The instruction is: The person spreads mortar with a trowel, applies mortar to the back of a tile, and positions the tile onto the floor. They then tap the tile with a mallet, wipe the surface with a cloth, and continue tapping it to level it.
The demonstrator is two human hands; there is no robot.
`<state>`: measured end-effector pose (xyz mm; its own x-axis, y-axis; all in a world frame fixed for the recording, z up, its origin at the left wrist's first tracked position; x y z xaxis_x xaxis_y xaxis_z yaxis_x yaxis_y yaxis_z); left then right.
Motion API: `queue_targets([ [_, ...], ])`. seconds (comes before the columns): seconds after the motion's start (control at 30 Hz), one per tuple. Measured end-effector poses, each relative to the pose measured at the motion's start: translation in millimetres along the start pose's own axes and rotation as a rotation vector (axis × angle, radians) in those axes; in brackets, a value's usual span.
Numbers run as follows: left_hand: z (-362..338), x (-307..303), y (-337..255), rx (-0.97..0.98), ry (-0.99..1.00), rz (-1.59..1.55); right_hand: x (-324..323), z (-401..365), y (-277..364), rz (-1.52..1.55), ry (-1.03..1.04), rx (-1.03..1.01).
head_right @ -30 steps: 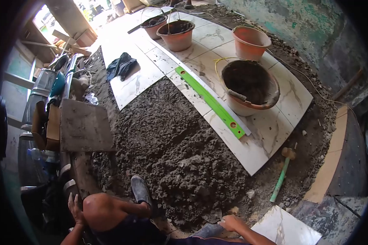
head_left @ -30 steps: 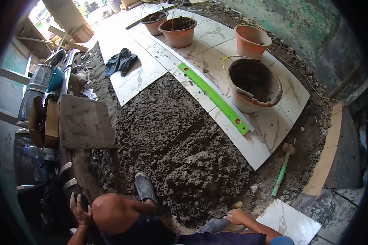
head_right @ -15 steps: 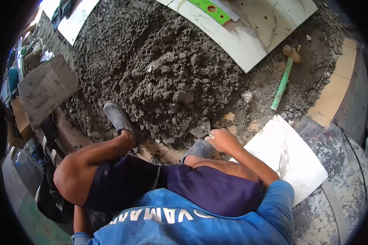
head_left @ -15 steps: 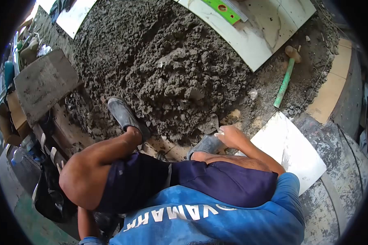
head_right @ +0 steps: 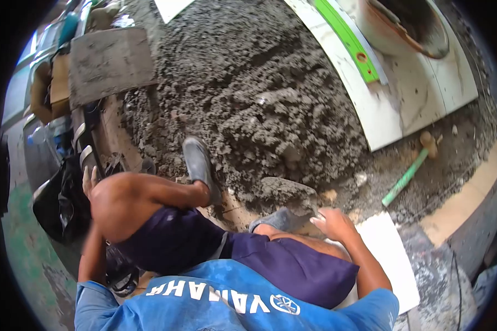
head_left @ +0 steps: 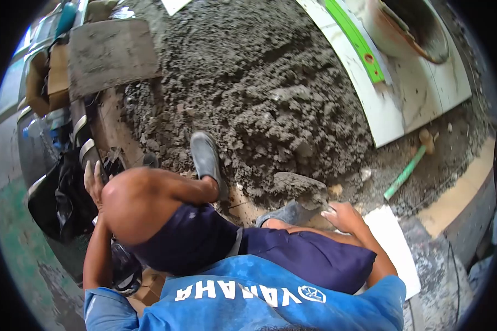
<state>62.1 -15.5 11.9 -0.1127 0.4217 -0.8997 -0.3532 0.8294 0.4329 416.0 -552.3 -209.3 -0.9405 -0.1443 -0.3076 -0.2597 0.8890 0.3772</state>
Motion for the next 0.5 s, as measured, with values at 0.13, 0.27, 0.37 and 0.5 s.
queue_targets([
  [0.13, 55, 7, -69, 0.21, 0.034, -0.108, -41, -8, 27, -0.078, -0.02, 0.03],
  [0.27, 119, 128, -115, -0.372, 0.285, -1.073, -101, -19, 106, -0.035, -0.109, 0.02],
  [0.37, 152, 236, -156, -0.784, 0.044, -1.814, -129, -2, 174, -0.131, -0.208, -0.043],
  [0.5, 212, 241, -202, -1.006, -0.184, -2.238, -153, 42, 267, -0.339, -0.411, -0.103],
])
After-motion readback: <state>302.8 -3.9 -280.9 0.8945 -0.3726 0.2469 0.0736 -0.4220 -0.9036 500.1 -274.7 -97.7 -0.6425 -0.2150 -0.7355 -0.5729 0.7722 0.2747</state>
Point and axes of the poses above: each hand's wrist, its own z-axis towards the middle knuckle, its own x-axis out of the palm, y = z × x, the point moved 7 cm from there along z, towards the middle knuckle, and after that the axes turned 13 degrees about x, right-handed, at the moved point
